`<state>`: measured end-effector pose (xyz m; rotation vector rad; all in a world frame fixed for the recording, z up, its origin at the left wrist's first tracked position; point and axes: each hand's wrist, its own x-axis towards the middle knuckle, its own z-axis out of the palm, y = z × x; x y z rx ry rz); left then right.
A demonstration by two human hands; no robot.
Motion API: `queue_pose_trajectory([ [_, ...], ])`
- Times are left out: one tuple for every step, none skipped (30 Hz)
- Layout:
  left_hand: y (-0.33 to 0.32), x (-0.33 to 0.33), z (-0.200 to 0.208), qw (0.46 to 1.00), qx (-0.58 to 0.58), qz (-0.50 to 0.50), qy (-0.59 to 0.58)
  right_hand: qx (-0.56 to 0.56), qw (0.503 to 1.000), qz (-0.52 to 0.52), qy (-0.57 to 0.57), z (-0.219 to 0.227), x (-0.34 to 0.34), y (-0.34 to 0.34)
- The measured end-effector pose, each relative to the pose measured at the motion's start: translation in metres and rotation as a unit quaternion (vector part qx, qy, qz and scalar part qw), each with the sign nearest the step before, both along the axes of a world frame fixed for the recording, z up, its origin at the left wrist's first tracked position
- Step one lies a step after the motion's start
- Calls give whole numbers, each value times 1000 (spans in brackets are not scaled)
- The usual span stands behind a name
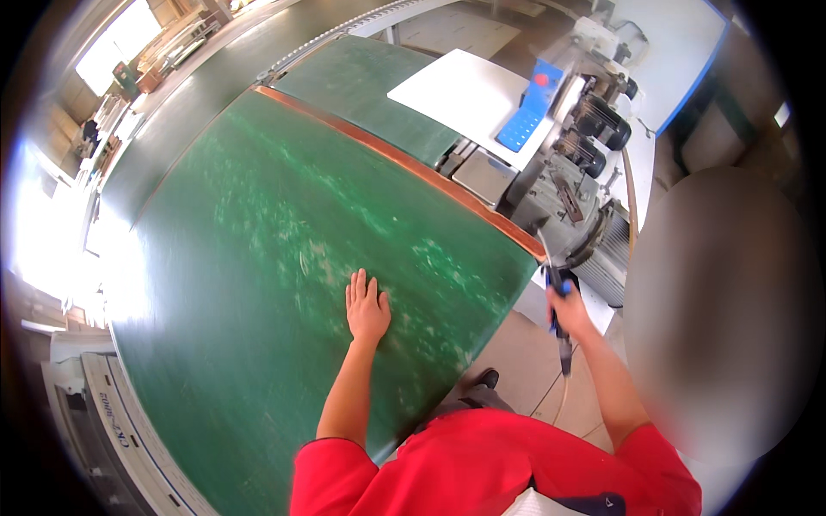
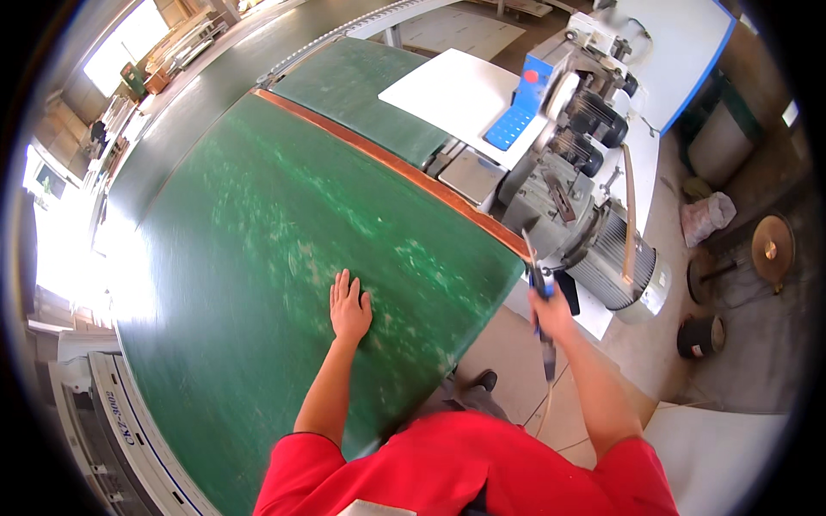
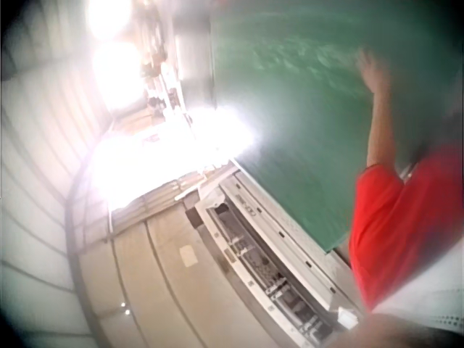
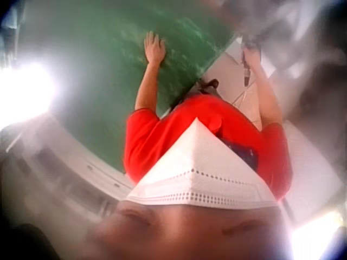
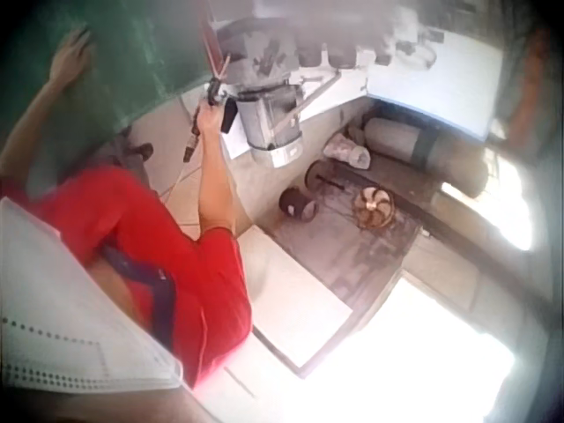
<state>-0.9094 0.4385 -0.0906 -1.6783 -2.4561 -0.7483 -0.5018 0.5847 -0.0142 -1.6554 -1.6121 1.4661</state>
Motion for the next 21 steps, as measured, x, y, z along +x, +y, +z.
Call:
queue_pose_trajectory([
  [-1, -2, 2, 1000, -3, 13, 3, -9, 1000, 3, 12, -4, -15, 35],
  [1, -1, 3, 1000, 1, 16, 5, 3, 1000, -11, -7, 6, -35, 55],
  [-2, -2, 5, 1000, -5, 26, 7, 5, 999, -18, -26, 13, -64, 70],
  [-4, -4, 4, 999, -7, 34, 5, -13, 1000, 14, 6, 15, -91, 85],
  [-8, -7, 3, 999, -10, 43, 4, -32, 998, 48, 39, 15, -118, 95],
  [-8, -11, 4, 999, -12, 51, 2, -26, 996, 70, 39, 19, -145, 101],
  [-9, -17, 3, 998, -11, 61, 4, -22, 995, 93, 39, 21, -167, 106],
  [-8, -23, 4, 998, -9, 70, 5, -29, 994, 89, 47, 21, -184, 113],
  [-7, -30, 4, 997, -6, 77, 7, -34, 994, 85, 53, 19, -200, 121],
  [-3, -39, 3, 996, -7, 85, 4, -40, 994, 78, 60, 19, -209, 126],
  [1, -47, 3, 996, -7, 90, 2, -10, 994, 102, 41, 18, -210, 126],
  [4, -57, 3, 995, -8, 98, 2, 20, 991, 128, 24, 15, -211, 121],
  [6, -69, 2, 994, -8, 108, 0, 50, 986, 157, 4, 18, -216, 115],
  [10, -84, -3, 993, -15, 117, 10, -33, 974, 220, 49, 26, -211, 112],
  [19, -93, -2, 992, -18, 123, 1, -52, 987, 135, 69, 23, -201, 116],
  [30, -103, 3, 991, -23, 129, -9, -71, 992, 47, 88, 19, -187, 123],
  [43, -115, 6, 991, -29, 133, -18, -89, 989, -43, 107, 15, -171, 128],
  [56, -131, 2, 992, -19, 115, -39, -63, 994, -24, 88, 8, -154, 130],
  [72, -138, 4, 994, -4, 95, -45, -39, 997, -8, 66, 1, -135, 126],
  [89, -145, 7, 996, 9, 75, -52, -44, 996, 62, 47, 1, -120, 113],
  [105, -152, 11, 996, 24, 58, -56, -61, 995, 59, 46, 0, -112, 106],
])
